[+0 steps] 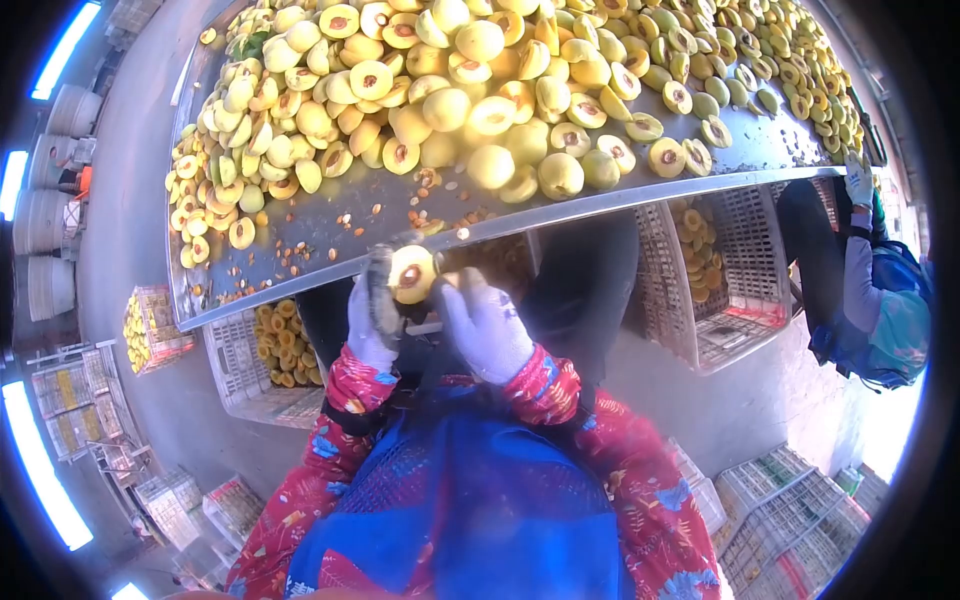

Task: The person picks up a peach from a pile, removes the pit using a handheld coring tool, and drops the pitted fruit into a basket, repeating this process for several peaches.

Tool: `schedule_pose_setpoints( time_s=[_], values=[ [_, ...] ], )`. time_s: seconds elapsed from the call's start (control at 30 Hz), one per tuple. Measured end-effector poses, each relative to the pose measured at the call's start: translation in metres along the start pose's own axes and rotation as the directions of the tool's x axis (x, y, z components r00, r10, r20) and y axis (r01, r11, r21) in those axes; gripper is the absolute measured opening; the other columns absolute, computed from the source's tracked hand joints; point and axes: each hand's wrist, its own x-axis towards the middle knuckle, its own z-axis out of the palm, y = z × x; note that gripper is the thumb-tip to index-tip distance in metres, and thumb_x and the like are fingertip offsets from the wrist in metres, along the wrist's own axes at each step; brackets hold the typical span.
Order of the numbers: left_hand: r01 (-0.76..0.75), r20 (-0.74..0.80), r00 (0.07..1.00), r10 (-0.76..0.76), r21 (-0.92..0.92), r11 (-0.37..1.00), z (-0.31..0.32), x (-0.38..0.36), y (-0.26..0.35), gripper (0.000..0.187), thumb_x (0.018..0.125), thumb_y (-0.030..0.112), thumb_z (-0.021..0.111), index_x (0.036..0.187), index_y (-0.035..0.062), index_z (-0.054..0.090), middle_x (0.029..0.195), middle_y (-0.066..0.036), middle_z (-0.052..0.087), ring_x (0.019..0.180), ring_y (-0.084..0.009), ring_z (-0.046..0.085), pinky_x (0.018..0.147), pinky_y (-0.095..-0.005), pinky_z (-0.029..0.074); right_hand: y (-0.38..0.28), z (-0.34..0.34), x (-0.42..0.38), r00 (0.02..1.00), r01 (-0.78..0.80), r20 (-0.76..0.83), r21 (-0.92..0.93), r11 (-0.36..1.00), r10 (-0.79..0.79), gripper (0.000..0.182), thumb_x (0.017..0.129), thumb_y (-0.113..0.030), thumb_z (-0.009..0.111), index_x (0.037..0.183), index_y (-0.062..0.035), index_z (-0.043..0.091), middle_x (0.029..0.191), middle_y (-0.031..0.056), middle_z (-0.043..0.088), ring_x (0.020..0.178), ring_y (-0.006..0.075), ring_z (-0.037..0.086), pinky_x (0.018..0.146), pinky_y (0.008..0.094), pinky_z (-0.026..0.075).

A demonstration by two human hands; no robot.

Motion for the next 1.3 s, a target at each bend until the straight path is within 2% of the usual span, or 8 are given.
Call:
schedule_pose_setpoints(
  time_s=[0.03,0.23,0.63,0.83,1.0,1.07,1.17,1.3],
  values=[
    [0.086,0.033,0.996,-0.080,-0.252,0.964,-0.004,0.002,0.001,0.043,0.096,0.027,0.053,0.130,0.0019,0.051,0.118,-0.014,0.063,0.103,-0.0225,0.063,0.087,-0.0302,0.052,0.008,-0.001,-0.002,0.992,-0.122,0.046,0.036,0.992,0.120,0.017,0.096,-0.011,0.048,0.100,0.0041,0.054,0.080,0.0212,0.059,0.072,0.0373,0.063,0.061,0.0426,0.049],
    [-0.355,0.242,0.931,0.272,0.771,0.528,-0.008,-0.009,0.028,0.058,0.086,0.036,0.068,0.127,-0.0013,0.049,0.111,-0.013,0.064,0.096,-0.0198,0.063,0.086,-0.0325,0.051,0.007,-0.001,-0.010,0.987,-0.040,0.154,-0.009,0.999,0.041,0.020,0.097,-0.018,0.050,0.100,0.0018,0.051,0.076,0.0197,0.062,0.071,0.0355,0.063,0.061,0.0425,0.048],
    [-0.512,0.274,0.775,0.570,0.801,0.311,-0.001,-0.012,-0.011,0.036,0.091,0.021,0.056,0.119,-0.0017,0.053,0.112,-0.017,0.060,0.101,-0.0323,0.060,0.087,-0.0382,0.049,0.014,0.014,-0.018,0.990,0.064,0.134,-0.082,0.995,-0.052,0.020,0.096,-0.017,0.050,0.101,0.0028,0.052,0.067,0.0184,0.057,0.063,0.0376,0.058,0.057,0.0420,0.045],
    [-0.267,-0.088,0.962,0.258,-0.102,0.958,0.016,-0.019,-0.028,0.029,0.100,0.011,0.041,0.125,-0.0027,0.049,0.120,-0.015,0.059,0.109,-0.0269,0.058,0.096,-0.0342,0.048,-0.003,0.001,-0.002,0.747,-0.665,0.496,0.526,0.531,0.443,0.026,0.096,-0.021,0.050,0.096,0.0041,0.056,0.071,0.0227,0.058,0.067,0.0422,0.058,0.063,0.0430,0.046],
    [0.150,0.040,0.988,-0.147,-0.433,0.889,0.018,-0.010,-0.023,0.032,0.099,0.012,0.048,0.127,-0.0018,0.046,0.115,-0.017,0.060,0.102,-0.0258,0.063,0.091,-0.0299,0.052,0.049,0.038,-0.021,0.999,-0.033,-0.007,0.029,0.999,0.033,0.028,0.098,-0.026,0.049,0.095,0.0003,0.059,0.068,0.0092,0.058,0.059,0.0219,0.057,0.051,0.0315,0.044],
    [0.027,-0.057,0.998,-0.037,-0.162,0.986,0.022,-0.012,-0.023,0.028,0.098,0.018,0.050,0.119,-0.0012,0.053,0.105,-0.013,0.063,0.090,-0.0195,0.063,0.081,-0.0273,0.052,0.050,0.035,-0.024,0.983,-0.183,0.068,0.275,0.944,0.170,0.030,0.099,-0.028,0.048,0.094,-0.0010,0.060,0.068,0.0057,0.058,0.059,0.0143,0.057,0.047,0.0272,0.042],
    [-0.096,-0.069,0.992,0.109,0.165,0.982,0.021,-0.012,-0.023,0.028,0.099,0.021,0.046,0.111,-0.0008,0.059,0.096,-0.009,0.065,0.082,-0.0146,0.060,0.074,-0.0277,0.049,0.016,0.009,-0.009,0.697,-0.692,0.567,0.692,0.206,0.440,0.033,0.100,-0.029,0.046,0.095,-0.0006,0.061,0.069,0.0060,0.060,0.059,0.0105,0.058,0.046,0.0259,0.042],
    [-0.020,0.027,1.000,0.016,0.194,0.981,0.017,-0.005,-0.023,0.027,0.100,0.021,0.044,0.106,0.0002,0.061,0.094,-0.009,0.066,0.081,-0.0138,0.059,0.073,-0.0270,0.048,0.043,0.020,-0.014,0.773,-0.630,0.460,0.479,0.611,0.436,0.031,0.101,-0.028,0.046,0.099,-0.0005,0.060,0.077,0.0048,0.061,0.061,0.0082,0.056,0.050,0.0263,0.044]
  ],
)
